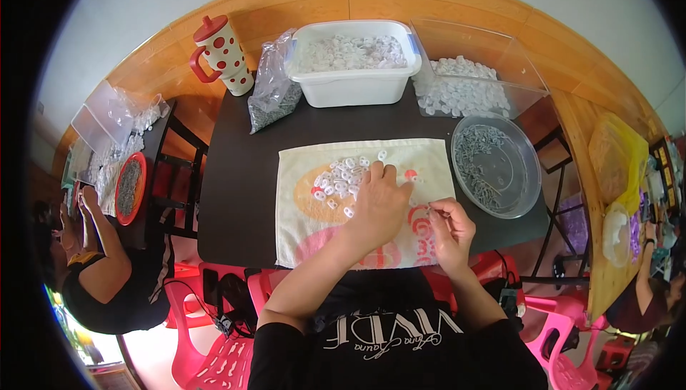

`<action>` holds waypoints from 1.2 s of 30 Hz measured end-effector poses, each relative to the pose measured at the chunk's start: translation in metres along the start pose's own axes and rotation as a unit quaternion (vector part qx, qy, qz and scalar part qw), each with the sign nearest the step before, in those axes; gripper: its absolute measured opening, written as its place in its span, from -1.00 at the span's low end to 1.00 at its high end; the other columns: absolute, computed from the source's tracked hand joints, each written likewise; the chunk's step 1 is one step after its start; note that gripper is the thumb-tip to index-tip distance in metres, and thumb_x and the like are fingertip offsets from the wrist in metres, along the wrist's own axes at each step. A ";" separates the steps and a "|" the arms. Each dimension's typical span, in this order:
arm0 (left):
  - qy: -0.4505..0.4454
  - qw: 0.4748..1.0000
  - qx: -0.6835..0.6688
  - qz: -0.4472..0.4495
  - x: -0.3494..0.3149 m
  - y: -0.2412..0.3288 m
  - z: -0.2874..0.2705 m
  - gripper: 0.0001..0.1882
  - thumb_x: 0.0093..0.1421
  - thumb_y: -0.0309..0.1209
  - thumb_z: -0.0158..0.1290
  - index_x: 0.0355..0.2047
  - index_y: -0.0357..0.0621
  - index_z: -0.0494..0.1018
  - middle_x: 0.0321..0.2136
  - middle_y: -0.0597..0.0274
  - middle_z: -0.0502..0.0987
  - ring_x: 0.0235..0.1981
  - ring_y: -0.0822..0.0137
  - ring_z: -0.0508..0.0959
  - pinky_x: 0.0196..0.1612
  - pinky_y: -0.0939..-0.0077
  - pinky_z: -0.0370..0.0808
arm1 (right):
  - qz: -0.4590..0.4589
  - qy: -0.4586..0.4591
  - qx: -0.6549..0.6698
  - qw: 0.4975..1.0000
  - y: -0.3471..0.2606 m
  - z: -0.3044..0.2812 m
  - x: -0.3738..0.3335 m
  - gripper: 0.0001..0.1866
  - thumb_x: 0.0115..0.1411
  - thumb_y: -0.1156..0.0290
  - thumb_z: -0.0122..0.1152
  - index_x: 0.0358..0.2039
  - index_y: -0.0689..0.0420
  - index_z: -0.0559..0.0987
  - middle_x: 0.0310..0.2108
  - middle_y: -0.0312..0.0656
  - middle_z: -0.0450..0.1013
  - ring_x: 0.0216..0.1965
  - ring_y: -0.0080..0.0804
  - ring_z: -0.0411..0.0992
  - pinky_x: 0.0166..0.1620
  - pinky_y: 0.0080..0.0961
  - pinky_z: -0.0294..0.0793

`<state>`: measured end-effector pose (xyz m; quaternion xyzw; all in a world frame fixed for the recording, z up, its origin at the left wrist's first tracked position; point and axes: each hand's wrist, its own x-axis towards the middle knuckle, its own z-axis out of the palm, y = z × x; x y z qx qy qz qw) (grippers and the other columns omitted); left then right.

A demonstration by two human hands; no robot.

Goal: Manual assembly of small white plastic rings with metal fasteners on a towel-covered table.

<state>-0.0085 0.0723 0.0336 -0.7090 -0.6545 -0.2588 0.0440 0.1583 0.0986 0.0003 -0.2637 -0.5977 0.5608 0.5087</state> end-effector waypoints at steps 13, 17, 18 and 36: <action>0.048 0.684 -0.685 -0.246 -0.024 -0.013 0.000 -0.87 0.21 -0.63 0.13 -0.22 -0.34 0.60 -0.35 0.17 0.64 -0.38 0.40 0.60 -0.35 0.64 0.44 | 0.008 -0.038 0.066 0.997 -0.011 0.011 0.000 -0.90 0.27 0.70 0.10 -0.20 0.37 0.52 -0.36 -0.23 0.46 -0.35 -0.64 0.40 -0.24 -0.67 0.39; 0.077 0.599 -0.748 -0.275 -0.031 -0.006 -0.003 -0.81 0.22 -0.69 0.08 -0.17 -0.35 0.59 -0.34 0.08 0.64 -0.35 0.35 0.61 -0.32 0.62 0.47 | -0.030 -0.062 0.049 0.996 -0.014 0.018 0.004 -0.88 0.24 0.74 0.12 -0.20 0.38 0.51 -0.35 -0.23 0.45 -0.34 -0.66 0.40 -0.25 -0.70 0.37; 0.078 0.593 -0.751 -0.279 -0.032 -0.006 -0.003 -0.81 0.22 -0.69 0.08 -0.17 -0.35 0.59 -0.34 0.06 0.64 -0.35 0.34 0.61 -0.32 0.62 0.47 | -0.029 -0.062 0.049 0.996 -0.014 0.019 0.004 -0.88 0.24 0.74 0.12 -0.20 0.38 0.51 -0.35 -0.23 0.45 -0.34 -0.66 0.40 -0.25 -0.70 0.37; 0.080 0.617 -0.740 -0.257 -0.045 -0.007 -0.004 -0.82 0.18 -0.67 0.16 -0.20 -0.29 0.63 -0.36 0.15 0.65 -0.41 0.47 0.57 -0.34 0.63 0.50 | -0.020 -0.066 0.006 0.998 -0.011 0.026 0.002 -0.76 0.15 0.81 0.18 -0.18 0.34 0.46 -0.34 -0.21 0.47 -0.33 -0.64 0.43 -0.25 -0.72 0.42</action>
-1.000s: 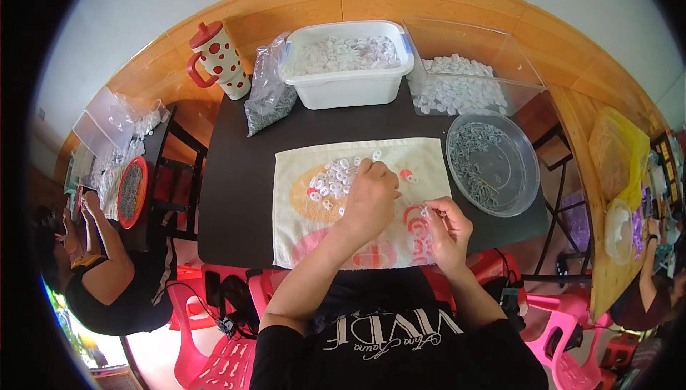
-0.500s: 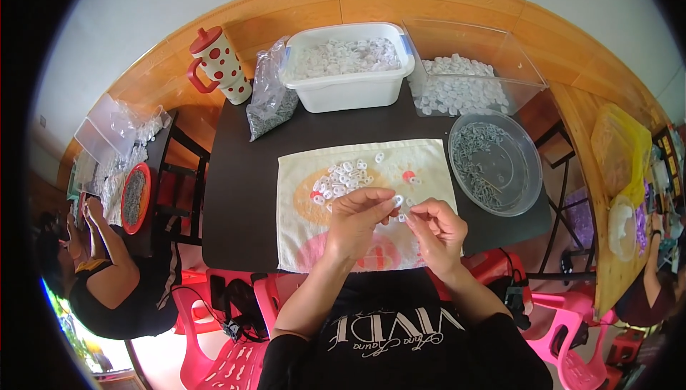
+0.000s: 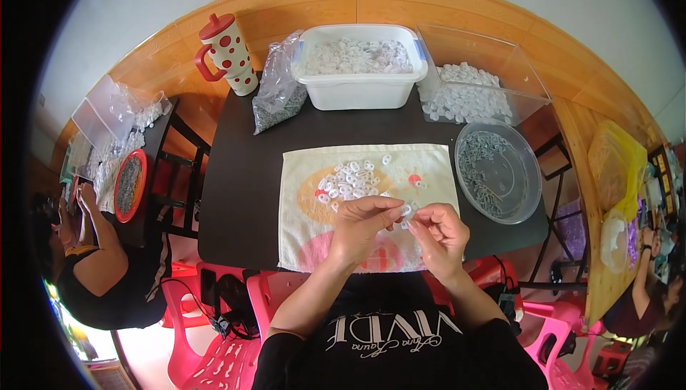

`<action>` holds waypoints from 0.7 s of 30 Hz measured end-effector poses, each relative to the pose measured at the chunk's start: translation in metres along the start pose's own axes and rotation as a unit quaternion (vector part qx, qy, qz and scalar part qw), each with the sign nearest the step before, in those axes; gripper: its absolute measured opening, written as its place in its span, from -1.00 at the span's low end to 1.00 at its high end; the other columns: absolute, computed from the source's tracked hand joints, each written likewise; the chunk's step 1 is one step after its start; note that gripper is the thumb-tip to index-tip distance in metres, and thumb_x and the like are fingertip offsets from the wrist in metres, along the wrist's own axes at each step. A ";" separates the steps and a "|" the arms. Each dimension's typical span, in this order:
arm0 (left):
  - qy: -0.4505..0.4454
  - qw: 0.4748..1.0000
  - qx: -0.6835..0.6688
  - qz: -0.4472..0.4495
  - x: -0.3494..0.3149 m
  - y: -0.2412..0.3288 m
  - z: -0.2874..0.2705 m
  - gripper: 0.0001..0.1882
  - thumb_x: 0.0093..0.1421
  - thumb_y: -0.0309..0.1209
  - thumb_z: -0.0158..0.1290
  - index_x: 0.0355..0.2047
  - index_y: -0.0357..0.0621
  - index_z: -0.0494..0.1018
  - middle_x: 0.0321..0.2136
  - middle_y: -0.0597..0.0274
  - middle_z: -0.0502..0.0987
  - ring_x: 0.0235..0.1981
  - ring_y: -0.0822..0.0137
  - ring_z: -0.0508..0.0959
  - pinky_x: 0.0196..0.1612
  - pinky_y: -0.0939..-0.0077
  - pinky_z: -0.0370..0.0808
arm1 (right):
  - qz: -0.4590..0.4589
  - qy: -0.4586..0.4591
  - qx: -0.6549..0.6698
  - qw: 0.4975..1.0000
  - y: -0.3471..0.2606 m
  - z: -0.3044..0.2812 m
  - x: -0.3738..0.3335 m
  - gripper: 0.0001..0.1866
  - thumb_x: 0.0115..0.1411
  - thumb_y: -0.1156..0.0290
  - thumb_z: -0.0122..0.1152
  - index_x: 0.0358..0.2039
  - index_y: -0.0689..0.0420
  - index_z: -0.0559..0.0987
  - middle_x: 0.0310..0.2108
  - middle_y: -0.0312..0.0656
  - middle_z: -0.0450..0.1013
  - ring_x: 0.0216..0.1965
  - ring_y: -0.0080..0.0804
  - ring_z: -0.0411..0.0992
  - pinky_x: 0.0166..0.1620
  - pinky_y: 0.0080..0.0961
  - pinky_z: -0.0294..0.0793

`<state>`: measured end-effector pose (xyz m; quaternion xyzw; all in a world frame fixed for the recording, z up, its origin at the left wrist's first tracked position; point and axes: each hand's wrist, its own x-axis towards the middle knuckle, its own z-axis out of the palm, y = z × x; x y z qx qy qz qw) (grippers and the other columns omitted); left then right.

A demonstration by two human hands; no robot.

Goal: Manual assembly of small white plastic rings with metal fasteners on a towel-covered table.

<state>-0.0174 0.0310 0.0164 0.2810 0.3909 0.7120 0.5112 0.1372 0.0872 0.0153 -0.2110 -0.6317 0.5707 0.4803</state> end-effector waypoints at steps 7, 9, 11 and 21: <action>-0.002 0.998 0.057 0.023 -0.005 0.001 -0.001 -0.83 0.16 -0.67 0.18 -0.24 -0.26 0.64 -0.36 0.21 0.65 -0.40 0.51 0.56 -0.35 0.65 0.49 | -0.011 0.015 -0.013 1.000 0.002 0.004 -0.002 -0.79 0.18 0.76 0.19 -0.18 0.33 0.46 -0.36 -0.24 0.47 -0.37 -0.68 0.41 -0.29 -0.75 0.40; -0.008 0.994 0.109 0.022 -0.007 0.002 0.001 -0.84 0.16 -0.67 0.18 -0.24 -0.26 0.64 -0.35 0.23 0.64 -0.39 0.52 0.56 -0.35 0.66 0.50 | -0.021 0.025 -0.021 0.999 0.002 0.005 -0.001 -0.82 0.20 0.72 0.20 -0.18 0.32 0.47 -0.37 -0.27 0.48 -0.40 -0.72 0.39 -0.34 -0.77 0.37; -0.009 0.995 0.100 0.023 -0.009 0.001 0.001 -0.83 0.16 -0.67 0.18 -0.23 -0.26 0.63 -0.35 0.24 0.64 -0.39 0.53 0.56 -0.34 0.67 0.51 | -0.024 0.037 -0.007 0.999 0.001 0.006 -0.002 -0.83 0.21 0.71 0.20 -0.19 0.33 0.47 -0.38 -0.29 0.46 -0.41 -0.75 0.36 -0.36 -0.79 0.34; -0.009 0.991 0.132 0.012 -0.019 0.011 0.007 -0.76 0.14 -0.73 0.16 -0.18 -0.27 0.58 -0.38 0.36 0.58 -0.35 0.61 0.53 -0.28 0.72 0.49 | -0.023 0.051 -0.017 0.998 0.009 0.008 -0.010 -0.88 0.23 0.72 0.16 -0.22 0.32 0.51 -0.40 -0.31 0.45 -0.47 -0.75 0.33 -0.39 -0.79 0.32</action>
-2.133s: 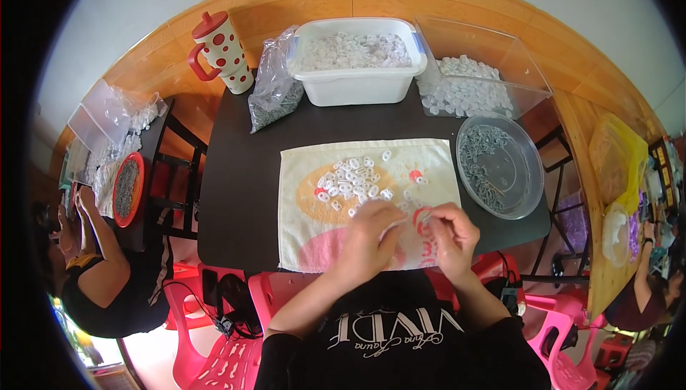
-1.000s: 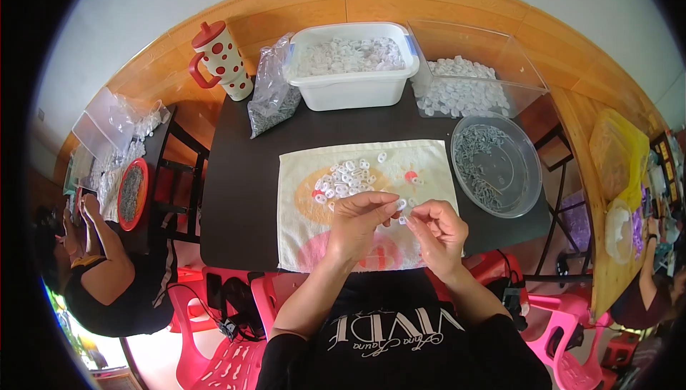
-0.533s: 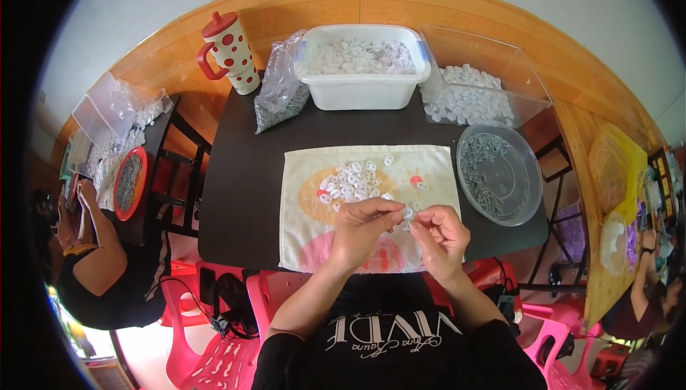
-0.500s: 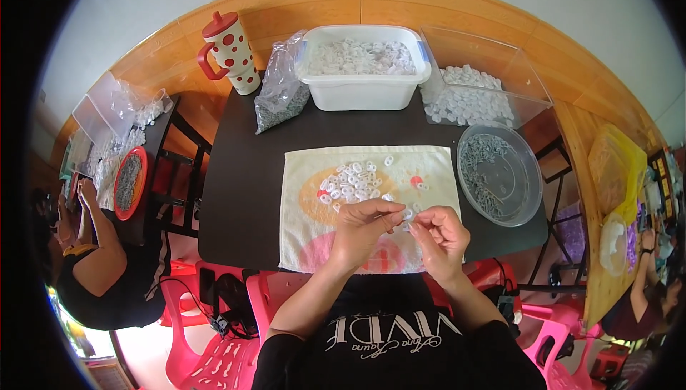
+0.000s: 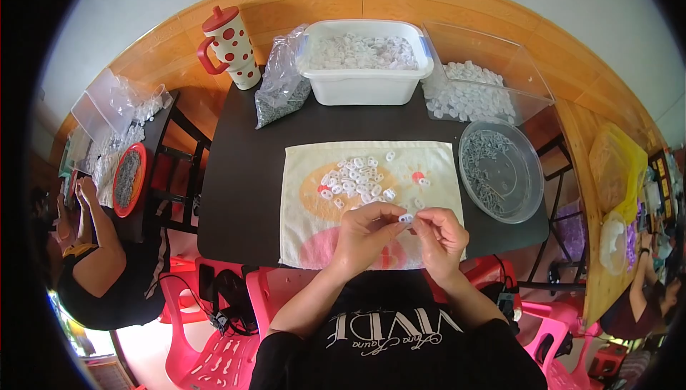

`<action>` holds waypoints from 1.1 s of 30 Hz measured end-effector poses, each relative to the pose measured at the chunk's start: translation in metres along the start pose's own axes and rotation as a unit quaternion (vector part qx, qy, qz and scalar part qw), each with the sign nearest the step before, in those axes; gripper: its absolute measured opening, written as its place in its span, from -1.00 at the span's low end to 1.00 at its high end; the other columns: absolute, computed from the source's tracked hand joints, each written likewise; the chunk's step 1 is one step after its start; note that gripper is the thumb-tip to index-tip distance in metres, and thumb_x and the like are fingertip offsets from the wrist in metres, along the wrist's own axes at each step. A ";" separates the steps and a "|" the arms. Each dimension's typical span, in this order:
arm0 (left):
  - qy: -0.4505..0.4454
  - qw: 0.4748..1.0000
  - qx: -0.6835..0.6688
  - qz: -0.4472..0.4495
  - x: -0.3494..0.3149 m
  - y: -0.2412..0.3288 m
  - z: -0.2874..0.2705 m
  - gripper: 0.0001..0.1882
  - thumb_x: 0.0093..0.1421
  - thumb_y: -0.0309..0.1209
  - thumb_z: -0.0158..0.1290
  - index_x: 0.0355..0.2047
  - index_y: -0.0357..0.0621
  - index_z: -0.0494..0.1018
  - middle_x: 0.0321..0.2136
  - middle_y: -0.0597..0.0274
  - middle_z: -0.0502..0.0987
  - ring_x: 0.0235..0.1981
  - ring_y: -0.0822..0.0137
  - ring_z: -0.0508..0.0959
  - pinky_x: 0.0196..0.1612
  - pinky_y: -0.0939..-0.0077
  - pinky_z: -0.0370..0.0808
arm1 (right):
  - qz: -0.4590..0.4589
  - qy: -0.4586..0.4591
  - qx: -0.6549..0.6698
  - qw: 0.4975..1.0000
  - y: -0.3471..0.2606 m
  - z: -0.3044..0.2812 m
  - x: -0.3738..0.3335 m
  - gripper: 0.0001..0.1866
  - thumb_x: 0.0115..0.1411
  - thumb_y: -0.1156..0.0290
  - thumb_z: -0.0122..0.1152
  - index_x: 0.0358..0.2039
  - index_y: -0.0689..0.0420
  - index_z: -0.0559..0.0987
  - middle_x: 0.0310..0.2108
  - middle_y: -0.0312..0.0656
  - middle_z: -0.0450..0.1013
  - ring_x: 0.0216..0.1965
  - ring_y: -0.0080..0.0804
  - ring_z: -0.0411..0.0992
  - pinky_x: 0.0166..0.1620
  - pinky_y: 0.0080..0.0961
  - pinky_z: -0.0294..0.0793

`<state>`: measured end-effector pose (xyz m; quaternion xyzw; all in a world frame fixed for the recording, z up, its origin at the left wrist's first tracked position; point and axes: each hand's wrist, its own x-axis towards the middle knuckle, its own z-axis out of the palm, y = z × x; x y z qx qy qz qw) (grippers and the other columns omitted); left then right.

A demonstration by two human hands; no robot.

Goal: Manual assembly of small white plastic rings with metal fasteners on a towel-covered table.

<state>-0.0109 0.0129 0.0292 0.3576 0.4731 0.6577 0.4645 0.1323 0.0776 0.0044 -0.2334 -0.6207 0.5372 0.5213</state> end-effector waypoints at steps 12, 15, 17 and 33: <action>-0.015 0.964 0.253 0.087 -0.016 -0.020 -0.014 -0.67 0.10 -0.75 0.08 -0.09 -0.33 0.48 -0.36 0.18 0.55 -0.37 0.40 0.56 -0.30 0.54 0.50 | -0.031 -0.197 -0.133 0.971 0.003 -0.024 0.010 -0.76 0.05 0.79 0.16 -0.25 0.30 0.55 -0.41 -0.13 0.47 -0.43 -0.28 0.43 -0.32 -0.51 0.39; -0.026 0.922 0.357 0.147 -0.015 -0.016 -0.014 -0.62 0.04 -0.75 0.08 -0.09 -0.30 0.47 -0.39 0.06 0.53 -0.38 0.20 0.56 -0.32 0.41 0.51 | -0.073 -0.223 -0.171 0.957 0.005 -0.023 0.014 -0.76 0.00 0.81 0.14 -0.30 0.30 0.54 -0.40 -0.10 0.47 -0.42 -0.23 0.44 -0.34 -0.48 0.40; -0.032 0.912 0.373 0.168 -0.014 -0.016 -0.014 -0.62 0.02 -0.75 0.07 -0.10 -0.30 0.48 -0.39 0.03 0.53 -0.37 0.11 0.54 -0.31 0.34 0.51 | -0.082 -0.231 -0.187 0.951 0.007 -0.021 0.012 -0.74 -0.06 0.82 0.13 -0.33 0.28 0.55 -0.38 -0.09 0.48 -0.40 -0.17 0.45 -0.34 -0.42 0.41; -0.067 0.895 0.390 0.206 -0.010 -0.012 -0.027 -0.71 -0.04 -0.72 0.11 -0.25 -0.30 0.51 -0.41 0.06 0.56 -0.35 0.00 0.52 -0.27 0.23 0.48 | -0.107 -0.257 -0.240 0.930 0.007 -0.017 0.014 -0.68 -0.17 0.80 0.13 -0.35 0.23 0.57 -0.36 -0.11 0.49 -0.36 -0.11 0.47 -0.32 -0.32 0.43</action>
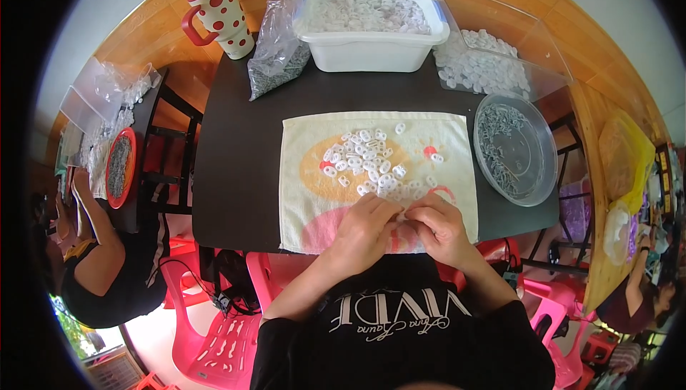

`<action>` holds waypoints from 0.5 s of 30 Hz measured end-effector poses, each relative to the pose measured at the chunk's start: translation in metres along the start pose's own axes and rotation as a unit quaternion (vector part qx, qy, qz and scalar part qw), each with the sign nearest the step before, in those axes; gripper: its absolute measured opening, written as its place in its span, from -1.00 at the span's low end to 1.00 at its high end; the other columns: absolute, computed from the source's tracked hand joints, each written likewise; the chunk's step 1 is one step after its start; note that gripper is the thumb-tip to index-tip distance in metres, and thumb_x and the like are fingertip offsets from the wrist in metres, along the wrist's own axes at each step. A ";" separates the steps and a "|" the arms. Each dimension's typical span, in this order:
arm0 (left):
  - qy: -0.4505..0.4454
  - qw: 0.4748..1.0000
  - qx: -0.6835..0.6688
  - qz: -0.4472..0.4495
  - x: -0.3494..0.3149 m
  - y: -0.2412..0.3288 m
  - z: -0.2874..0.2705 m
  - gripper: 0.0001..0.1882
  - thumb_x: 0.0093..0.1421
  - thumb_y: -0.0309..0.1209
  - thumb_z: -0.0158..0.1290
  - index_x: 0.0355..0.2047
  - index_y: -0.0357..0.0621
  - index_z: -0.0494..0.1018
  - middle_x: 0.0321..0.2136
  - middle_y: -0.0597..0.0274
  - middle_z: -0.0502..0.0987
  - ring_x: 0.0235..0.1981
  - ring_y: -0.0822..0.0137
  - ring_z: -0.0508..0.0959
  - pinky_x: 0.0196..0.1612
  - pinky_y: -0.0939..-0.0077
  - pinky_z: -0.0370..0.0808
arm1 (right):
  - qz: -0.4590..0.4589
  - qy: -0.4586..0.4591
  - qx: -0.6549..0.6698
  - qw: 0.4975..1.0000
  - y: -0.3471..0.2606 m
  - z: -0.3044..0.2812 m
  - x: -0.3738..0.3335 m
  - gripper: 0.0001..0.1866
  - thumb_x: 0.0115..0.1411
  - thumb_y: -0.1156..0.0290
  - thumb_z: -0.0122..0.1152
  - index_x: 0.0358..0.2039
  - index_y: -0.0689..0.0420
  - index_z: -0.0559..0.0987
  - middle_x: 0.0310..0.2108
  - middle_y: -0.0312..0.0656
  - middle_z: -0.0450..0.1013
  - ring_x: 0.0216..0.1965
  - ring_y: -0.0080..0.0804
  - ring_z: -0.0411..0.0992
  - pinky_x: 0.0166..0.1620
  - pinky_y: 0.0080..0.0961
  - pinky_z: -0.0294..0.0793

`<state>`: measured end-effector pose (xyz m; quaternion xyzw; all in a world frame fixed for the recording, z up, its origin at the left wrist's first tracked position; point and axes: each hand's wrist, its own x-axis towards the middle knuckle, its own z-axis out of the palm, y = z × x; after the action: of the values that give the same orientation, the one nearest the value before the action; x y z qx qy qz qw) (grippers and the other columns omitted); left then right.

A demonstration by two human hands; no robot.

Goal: Manual assembly of small white plastic rings with metal fasteners on a towel-covered table.

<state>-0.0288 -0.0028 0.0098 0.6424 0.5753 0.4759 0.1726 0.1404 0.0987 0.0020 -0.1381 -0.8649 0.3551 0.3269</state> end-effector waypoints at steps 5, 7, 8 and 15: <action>-0.009 1.000 0.005 -0.016 0.002 0.000 0.002 -0.72 -0.04 -0.70 0.13 -0.25 -0.30 0.51 -0.41 0.05 0.55 -0.35 -0.02 0.52 -0.27 0.22 0.49 | -0.013 -0.001 0.002 1.000 0.000 -0.001 0.001 -0.66 -0.16 0.80 0.13 -0.31 0.22 0.56 -0.37 -0.11 0.48 -0.38 -0.11 0.45 -0.34 -0.31 0.42; -0.013 1.000 0.014 -0.008 0.003 -0.002 0.004 -0.71 -0.04 -0.69 0.14 -0.25 -0.30 0.51 -0.41 0.03 0.55 -0.34 -0.02 0.52 -0.27 0.22 0.49 | -0.013 -0.003 -0.002 1.000 0.000 0.000 0.001 -0.66 -0.16 0.80 0.13 -0.31 0.23 0.56 -0.37 -0.10 0.48 -0.39 -0.11 0.45 -0.34 -0.32 0.42; -0.010 1.000 0.020 0.001 0.003 -0.002 0.004 -0.70 -0.04 -0.70 0.14 -0.23 -0.30 0.51 -0.41 0.04 0.55 -0.35 0.02 0.53 -0.30 0.26 0.50 | -0.015 -0.005 -0.006 1.000 0.001 -0.001 0.001 -0.66 -0.16 0.80 0.13 -0.31 0.24 0.55 -0.37 -0.10 0.47 -0.40 -0.10 0.44 -0.34 -0.32 0.42; -0.034 0.983 -0.122 -0.132 0.005 0.002 -0.002 -0.56 0.00 -0.75 0.11 -0.05 -0.31 0.48 -0.41 0.20 0.50 -0.46 0.47 0.49 -0.44 0.62 0.45 | 0.033 0.014 0.086 0.996 -0.003 -0.005 0.005 -0.75 -0.03 0.81 0.15 -0.31 0.29 0.53 -0.42 -0.08 0.45 -0.42 -0.15 0.43 -0.35 -0.38 0.39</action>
<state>-0.0299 0.0007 0.0150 0.5506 0.5863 0.4940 0.3304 0.1397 0.1014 0.0092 -0.1427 -0.8217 0.4365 0.3374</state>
